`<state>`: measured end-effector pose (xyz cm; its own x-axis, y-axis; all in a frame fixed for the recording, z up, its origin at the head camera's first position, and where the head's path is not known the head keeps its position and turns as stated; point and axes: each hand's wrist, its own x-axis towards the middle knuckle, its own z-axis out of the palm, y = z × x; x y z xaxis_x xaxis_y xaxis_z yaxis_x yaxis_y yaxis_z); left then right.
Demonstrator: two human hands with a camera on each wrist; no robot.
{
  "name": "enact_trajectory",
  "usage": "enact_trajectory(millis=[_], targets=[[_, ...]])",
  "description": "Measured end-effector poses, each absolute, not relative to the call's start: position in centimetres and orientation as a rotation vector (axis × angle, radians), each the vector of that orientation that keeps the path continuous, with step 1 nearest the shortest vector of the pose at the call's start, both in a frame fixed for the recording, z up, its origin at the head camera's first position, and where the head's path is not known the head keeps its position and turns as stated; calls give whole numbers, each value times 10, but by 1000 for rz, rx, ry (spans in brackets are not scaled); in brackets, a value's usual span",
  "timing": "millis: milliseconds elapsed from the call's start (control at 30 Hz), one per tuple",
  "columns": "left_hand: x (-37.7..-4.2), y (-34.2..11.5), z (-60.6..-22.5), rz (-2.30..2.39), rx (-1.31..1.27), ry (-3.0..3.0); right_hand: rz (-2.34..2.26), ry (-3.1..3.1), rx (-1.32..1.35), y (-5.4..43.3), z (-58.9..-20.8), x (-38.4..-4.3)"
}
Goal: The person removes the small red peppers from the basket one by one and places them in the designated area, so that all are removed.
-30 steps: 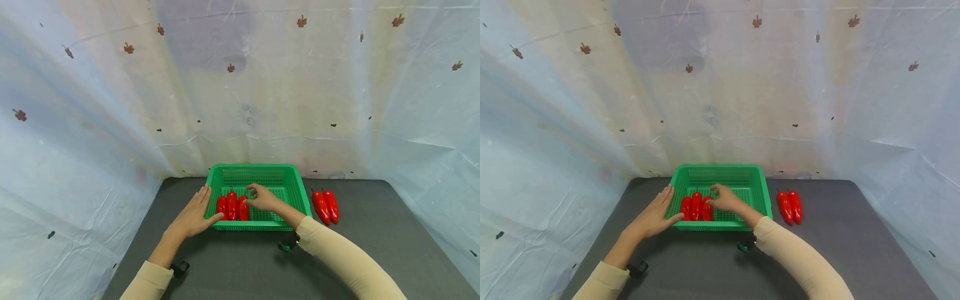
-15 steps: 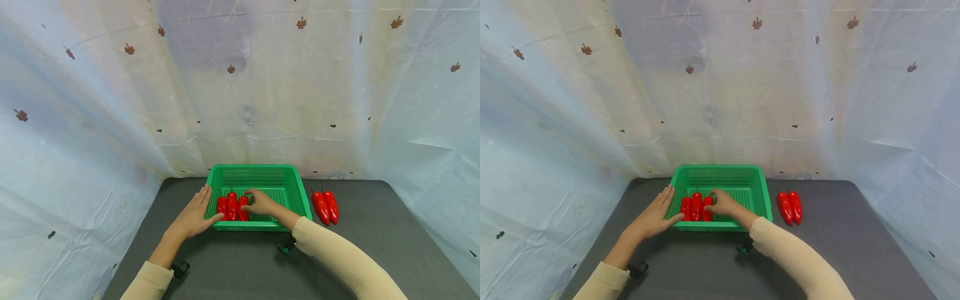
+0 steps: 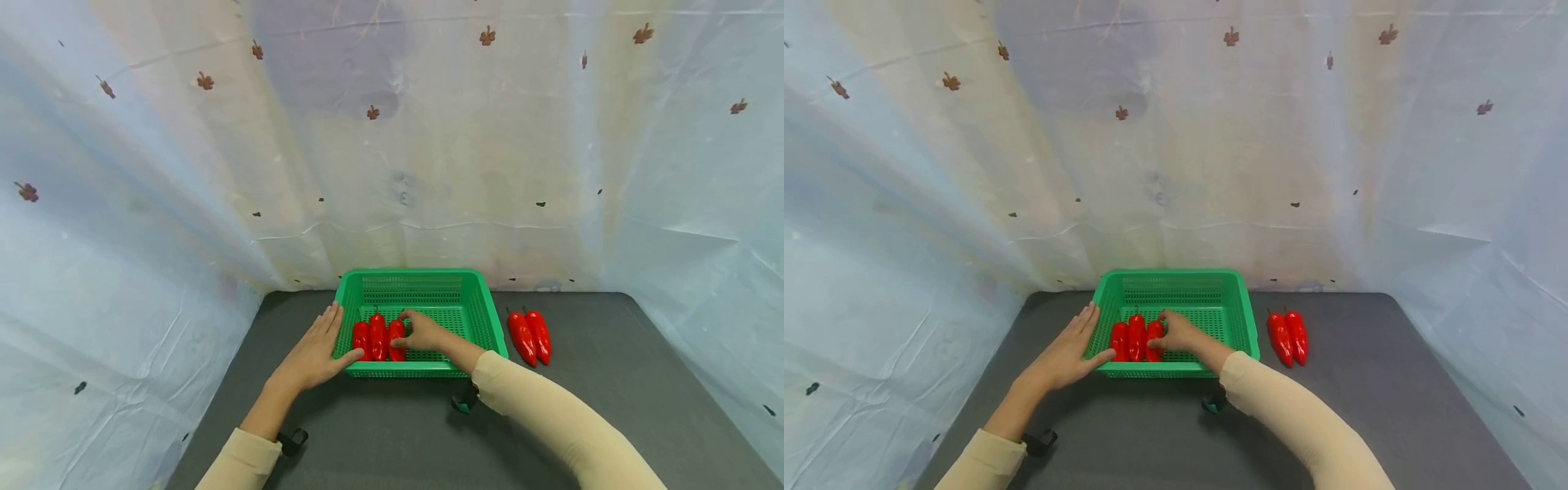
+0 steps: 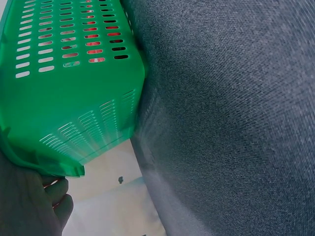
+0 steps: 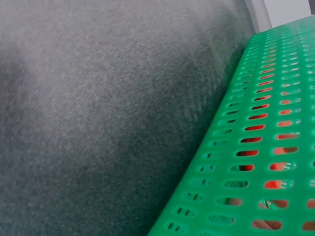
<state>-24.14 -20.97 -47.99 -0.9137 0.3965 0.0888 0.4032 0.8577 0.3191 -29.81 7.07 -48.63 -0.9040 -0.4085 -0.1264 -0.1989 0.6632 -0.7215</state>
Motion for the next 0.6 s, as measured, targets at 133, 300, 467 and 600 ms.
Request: enact_trajectory(millis=[133, 300, 467, 600], targets=[[-241, -210, -480, -517, -645, -3011, -1060, 2601, -472, 70, -489, -298], [-241, -210, -480, -519, -649, -3005, -969, 2643, -473, 69, -491, -300], [-240, -210, -479, -522, -647, -3006, -903, 2677, -493, 70, -491, -300], [-240, -210, -479, -525, -645, -3007, -940, 2661, -499, 70, -490, -301]])
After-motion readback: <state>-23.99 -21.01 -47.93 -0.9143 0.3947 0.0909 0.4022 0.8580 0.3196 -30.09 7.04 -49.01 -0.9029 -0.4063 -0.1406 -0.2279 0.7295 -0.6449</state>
